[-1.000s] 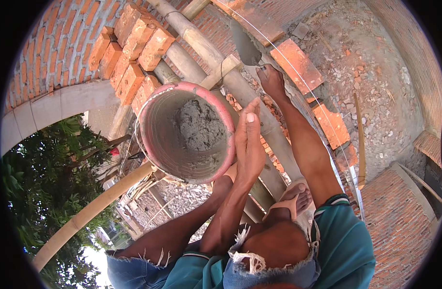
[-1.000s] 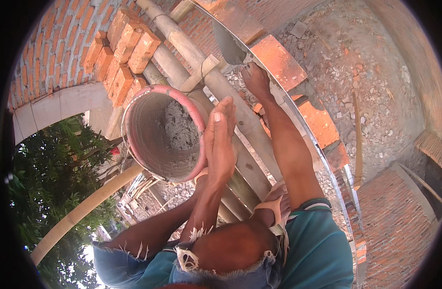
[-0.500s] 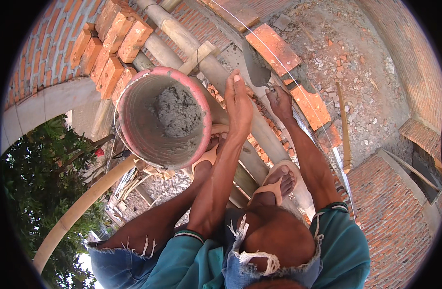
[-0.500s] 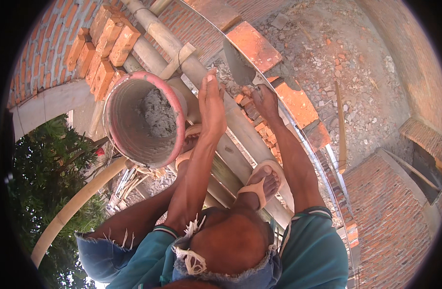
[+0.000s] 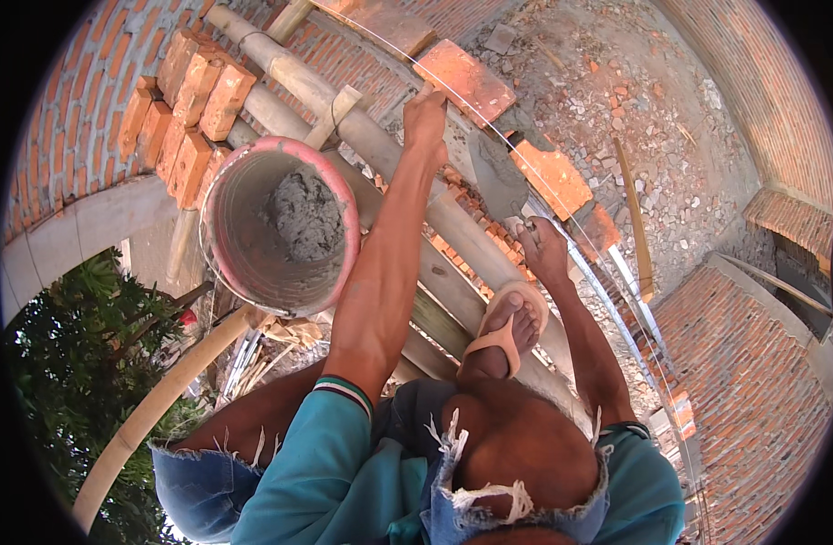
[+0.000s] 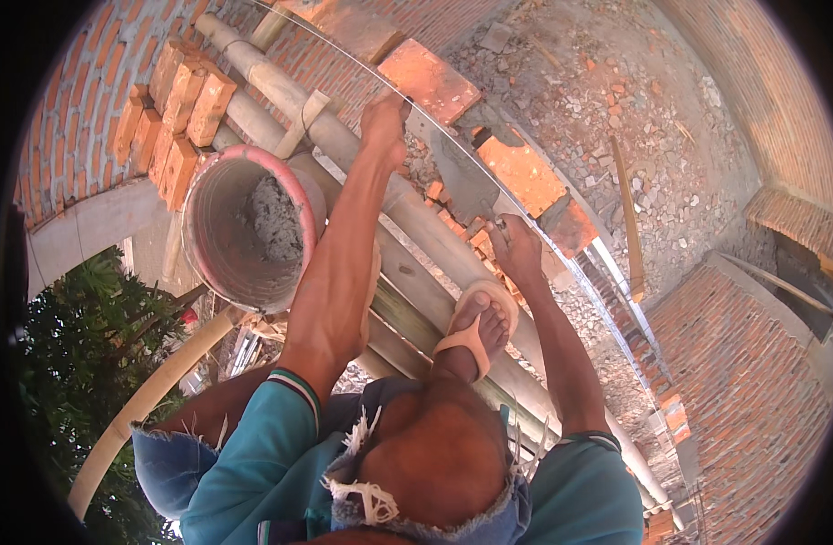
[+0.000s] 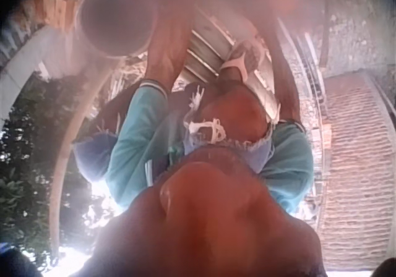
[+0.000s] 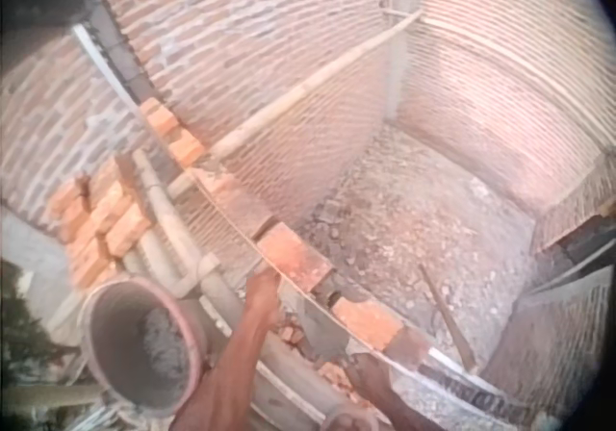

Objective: The person scoops mortar from a bucket with a trowel and applies it to a brick wall. They place red bricks onto the mortar, align them with a string line, and tap them into position. The person repeats this process to extend the wall.

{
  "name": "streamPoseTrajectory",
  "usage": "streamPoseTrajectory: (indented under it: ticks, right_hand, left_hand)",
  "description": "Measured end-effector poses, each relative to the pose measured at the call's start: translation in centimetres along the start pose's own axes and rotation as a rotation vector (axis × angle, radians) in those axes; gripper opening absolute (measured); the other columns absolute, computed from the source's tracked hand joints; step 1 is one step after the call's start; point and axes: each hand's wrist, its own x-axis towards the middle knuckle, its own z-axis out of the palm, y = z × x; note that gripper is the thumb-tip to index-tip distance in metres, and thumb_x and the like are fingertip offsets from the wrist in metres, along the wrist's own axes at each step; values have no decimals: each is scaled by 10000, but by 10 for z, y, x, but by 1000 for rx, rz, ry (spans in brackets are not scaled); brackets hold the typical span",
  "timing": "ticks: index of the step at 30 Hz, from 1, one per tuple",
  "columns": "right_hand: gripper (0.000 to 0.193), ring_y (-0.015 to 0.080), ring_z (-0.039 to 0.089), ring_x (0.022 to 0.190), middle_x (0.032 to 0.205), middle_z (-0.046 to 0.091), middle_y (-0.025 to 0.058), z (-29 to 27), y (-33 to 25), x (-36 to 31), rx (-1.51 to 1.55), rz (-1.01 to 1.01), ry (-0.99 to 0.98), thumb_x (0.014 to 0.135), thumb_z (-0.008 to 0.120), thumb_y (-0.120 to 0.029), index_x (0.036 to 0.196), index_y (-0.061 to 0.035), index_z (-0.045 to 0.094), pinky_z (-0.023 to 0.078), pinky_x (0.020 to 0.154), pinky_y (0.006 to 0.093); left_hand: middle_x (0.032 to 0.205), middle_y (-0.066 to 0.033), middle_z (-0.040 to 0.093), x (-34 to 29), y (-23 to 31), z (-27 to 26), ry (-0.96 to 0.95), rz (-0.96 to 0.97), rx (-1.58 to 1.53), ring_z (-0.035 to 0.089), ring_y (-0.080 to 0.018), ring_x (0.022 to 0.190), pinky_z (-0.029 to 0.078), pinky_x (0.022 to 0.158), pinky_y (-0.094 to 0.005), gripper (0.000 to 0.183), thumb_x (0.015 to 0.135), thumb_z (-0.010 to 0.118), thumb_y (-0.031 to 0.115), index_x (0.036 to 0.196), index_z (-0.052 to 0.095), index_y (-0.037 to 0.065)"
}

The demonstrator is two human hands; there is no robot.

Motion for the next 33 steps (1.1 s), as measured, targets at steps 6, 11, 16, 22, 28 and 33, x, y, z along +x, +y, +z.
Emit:
streamPoseTrajectory:
  ticks: [6,11,16,22,28,33]
  right_hand:
    - [369,213,647,741,838,670,156,-63,-38,-24,178,191,-143,1012,669,-265,1221,39,669,509,688,369]
    - [308,79,566,564,772,583,28,-85,-56,-2,360,327,-263,1081,577,-306,1161,-21,661,459,517,263]
    - [369,125,575,546,788,615,65,-84,-55,17,858,655,-415,1092,531,-344,1182,6,603,505,478,285]
    - [433,146,562,530,754,596,49,-88,-61,-26,1116,629,-334,1109,450,-425,1077,-26,614,460,426,285]
    - [401,140,516,456,705,572,41,-75,-58,-16,1048,728,-196,1116,421,-429,1025,-65,562,458,393,291]
    - [402,131,532,496,743,579,37,-61,-59,22,1058,709,-331,1116,415,-439,1037,-76,567,472,414,287]
  left_hand:
    - [1435,-95,568,-18,-24,18,-250,-114,-523,518,-268,1338,341,1192,-403,383,1112,418,312,1369,541,56]
    - [1629,-125,370,-15,-32,21,-420,6,-413,357,-300,1494,219,1261,-458,620,1119,291,485,1573,338,67]
    - [1746,-126,28,-34,-55,27,-204,-290,-305,86,-327,1604,97,1288,-492,840,1069,170,648,1663,-51,96]
    - [1724,-209,108,-54,-77,43,-344,-489,-702,155,-361,1589,123,1283,-541,838,1076,97,633,1654,85,27]
    - [1591,-225,385,-47,-55,53,-151,-487,-812,377,-386,1473,274,1220,-593,666,1109,188,480,1559,341,14]
    - [1366,-200,539,-47,-34,62,69,-534,-761,542,-353,1267,413,1106,-596,486,1078,299,301,1419,496,18]
